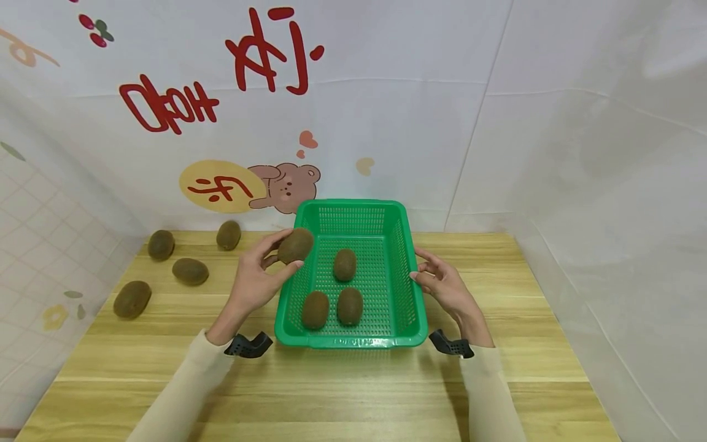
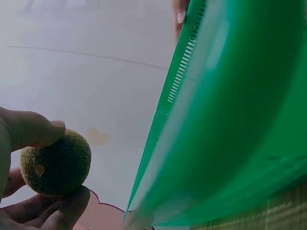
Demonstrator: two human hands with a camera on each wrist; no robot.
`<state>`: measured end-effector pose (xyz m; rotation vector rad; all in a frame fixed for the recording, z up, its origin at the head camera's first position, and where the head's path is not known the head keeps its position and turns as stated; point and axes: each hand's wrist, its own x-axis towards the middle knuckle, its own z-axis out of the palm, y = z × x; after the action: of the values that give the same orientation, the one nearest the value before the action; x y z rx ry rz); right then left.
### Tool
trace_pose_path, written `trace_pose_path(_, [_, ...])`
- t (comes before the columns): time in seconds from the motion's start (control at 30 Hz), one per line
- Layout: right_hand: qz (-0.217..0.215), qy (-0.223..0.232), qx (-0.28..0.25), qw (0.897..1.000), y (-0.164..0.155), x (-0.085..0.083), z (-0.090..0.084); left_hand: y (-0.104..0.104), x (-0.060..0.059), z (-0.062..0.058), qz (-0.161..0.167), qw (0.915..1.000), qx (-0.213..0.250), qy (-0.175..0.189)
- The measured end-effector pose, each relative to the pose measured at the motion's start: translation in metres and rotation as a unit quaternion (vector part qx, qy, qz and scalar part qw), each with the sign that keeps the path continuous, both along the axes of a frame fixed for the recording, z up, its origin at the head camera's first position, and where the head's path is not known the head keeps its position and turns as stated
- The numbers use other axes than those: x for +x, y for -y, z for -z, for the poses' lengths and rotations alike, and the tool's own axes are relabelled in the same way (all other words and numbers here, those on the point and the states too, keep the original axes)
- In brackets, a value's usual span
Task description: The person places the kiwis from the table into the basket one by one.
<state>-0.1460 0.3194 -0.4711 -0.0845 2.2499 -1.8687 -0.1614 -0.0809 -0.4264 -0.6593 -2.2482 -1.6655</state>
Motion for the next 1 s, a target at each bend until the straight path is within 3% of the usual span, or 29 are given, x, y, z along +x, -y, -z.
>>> trace_pose_path(0.33, [-0.005,0.004,-0.001,1.0,0.0,0.002,0.001,-0.009,0.007,0.004,0.005,0.9997,-0.021,0.005])
trace_pose_path(0.63, [-0.003,0.001,0.003,1.0,-0.001,-0.002,0.002,-0.012,0.003,0.003,0.019,0.9997,-0.002,-0.014])
trace_pose_path(1.0, [-0.001,0.002,-0.013,1.0,-0.001,-0.003,0.001,-0.002,-0.003,0.006,-0.01,0.9998,0.002,-0.017])
